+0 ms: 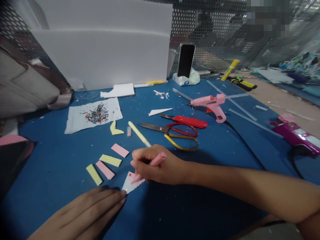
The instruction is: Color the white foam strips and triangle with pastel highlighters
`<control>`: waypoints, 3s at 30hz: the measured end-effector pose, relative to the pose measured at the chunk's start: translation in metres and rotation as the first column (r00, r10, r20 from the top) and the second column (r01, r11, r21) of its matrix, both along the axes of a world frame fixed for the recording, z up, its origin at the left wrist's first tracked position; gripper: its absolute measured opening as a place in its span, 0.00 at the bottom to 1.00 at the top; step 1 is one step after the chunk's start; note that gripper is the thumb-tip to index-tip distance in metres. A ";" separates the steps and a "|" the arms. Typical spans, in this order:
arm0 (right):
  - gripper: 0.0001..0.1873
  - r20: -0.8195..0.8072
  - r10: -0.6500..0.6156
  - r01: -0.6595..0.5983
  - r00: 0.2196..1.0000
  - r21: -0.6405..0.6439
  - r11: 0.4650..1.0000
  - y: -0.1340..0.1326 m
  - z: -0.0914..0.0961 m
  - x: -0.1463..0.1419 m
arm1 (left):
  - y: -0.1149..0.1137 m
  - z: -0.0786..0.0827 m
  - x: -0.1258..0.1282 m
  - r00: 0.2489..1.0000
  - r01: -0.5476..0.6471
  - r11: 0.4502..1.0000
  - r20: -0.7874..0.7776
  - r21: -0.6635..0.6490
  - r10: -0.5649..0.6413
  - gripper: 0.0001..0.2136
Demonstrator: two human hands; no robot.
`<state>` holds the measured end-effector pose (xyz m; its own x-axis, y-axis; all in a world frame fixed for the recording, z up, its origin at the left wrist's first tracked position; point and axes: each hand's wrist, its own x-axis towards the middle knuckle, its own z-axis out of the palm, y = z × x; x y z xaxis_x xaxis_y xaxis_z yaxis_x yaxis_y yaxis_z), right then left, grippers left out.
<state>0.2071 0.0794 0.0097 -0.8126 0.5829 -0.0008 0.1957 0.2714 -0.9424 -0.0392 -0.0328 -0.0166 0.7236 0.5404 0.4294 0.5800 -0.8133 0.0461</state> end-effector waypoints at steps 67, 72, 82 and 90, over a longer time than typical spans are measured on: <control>0.16 -0.042 -0.013 0.010 0.999 -0.065 0.998 0.002 0.001 0.000 | 0.001 0.007 -0.004 0.993 0.027 1.000 -0.116 0.010 -0.026 0.19; 0.15 -0.068 -0.031 0.025 0.997 -0.078 0.997 0.002 0.000 0.000 | 0.000 0.004 -0.004 0.994 0.031 0.999 -0.108 -0.004 -0.032 0.18; 0.14 -0.010 -0.011 0.011 1.000 -0.058 0.998 0.003 0.001 0.000 | -0.002 0.004 -0.004 0.992 0.037 0.999 -0.124 0.000 -0.036 0.19; 0.15 -0.018 0.026 -0.028 1.000 -0.083 0.996 0.003 -0.001 0.000 | 0.000 0.005 -0.003 0.994 0.041 0.999 -0.099 -0.002 -0.041 0.19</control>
<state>0.2076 0.0819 0.0090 -0.8282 0.5593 -0.0348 0.1737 0.1971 -0.9649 -0.0419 -0.0329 -0.0117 0.7840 0.5092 0.3550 0.5478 -0.8366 -0.0099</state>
